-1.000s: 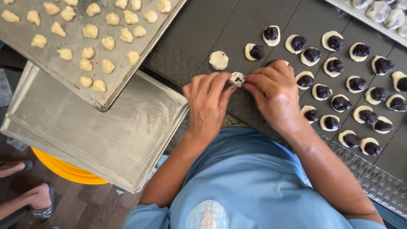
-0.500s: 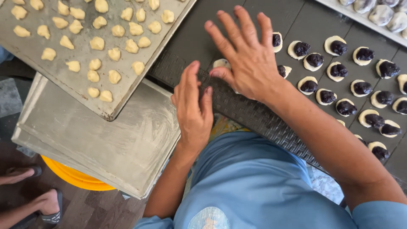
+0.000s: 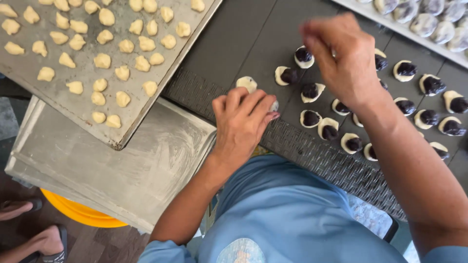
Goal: Arranging dough circles on a work surface, adding filling, and folding them into pastries.
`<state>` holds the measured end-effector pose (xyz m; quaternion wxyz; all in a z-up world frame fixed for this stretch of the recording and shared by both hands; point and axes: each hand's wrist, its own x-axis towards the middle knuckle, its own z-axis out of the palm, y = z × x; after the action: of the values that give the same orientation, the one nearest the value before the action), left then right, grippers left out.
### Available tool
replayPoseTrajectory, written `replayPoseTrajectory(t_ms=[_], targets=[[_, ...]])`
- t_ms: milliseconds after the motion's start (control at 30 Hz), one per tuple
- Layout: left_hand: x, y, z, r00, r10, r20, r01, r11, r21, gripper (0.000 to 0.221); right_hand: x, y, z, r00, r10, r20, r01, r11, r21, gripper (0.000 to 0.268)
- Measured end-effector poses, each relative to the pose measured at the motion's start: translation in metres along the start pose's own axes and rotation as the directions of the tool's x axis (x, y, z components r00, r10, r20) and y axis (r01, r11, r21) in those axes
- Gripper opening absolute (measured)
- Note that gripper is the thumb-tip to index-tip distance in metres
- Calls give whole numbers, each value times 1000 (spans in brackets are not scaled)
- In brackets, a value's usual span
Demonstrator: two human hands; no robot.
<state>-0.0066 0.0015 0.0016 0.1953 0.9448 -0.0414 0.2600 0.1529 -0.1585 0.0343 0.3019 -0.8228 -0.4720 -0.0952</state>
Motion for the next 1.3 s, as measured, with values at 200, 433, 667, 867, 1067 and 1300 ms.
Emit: replayPoseTrajectory(t_ms=[200, 433, 667, 867, 1067, 1300], targets=[[44, 5, 32, 998, 45, -46, -43, 997, 57, 29, -19, 24, 24, 1000, 9, 1, -9, 997, 74, 3], [39, -4, 34, 1000, 10, -6, -11, 996, -84, 10, -22, 15, 35, 998, -50, 29, 52, 997, -60, 14], [49, -16, 31, 985, -90, 144, 106, 989, -101, 49, -16, 6, 42, 998, 52, 27, -51, 999, -16, 8], [49, -18, 23, 986, -36, 160, 42, 998, -37, 8, -33, -19, 17, 978, -65, 201, 57, 997, 47, 17], [31, -28, 41, 991, 136, 5, -136, 989, 56, 24, -39, -11, 47, 999, -4, -54, 9, 995, 97, 21], [43, -27, 25, 969, -185, 166, 235, 900, -368, 15, -23, -40, 20, 971, -171, -167, 178, 984, 30, 26]])
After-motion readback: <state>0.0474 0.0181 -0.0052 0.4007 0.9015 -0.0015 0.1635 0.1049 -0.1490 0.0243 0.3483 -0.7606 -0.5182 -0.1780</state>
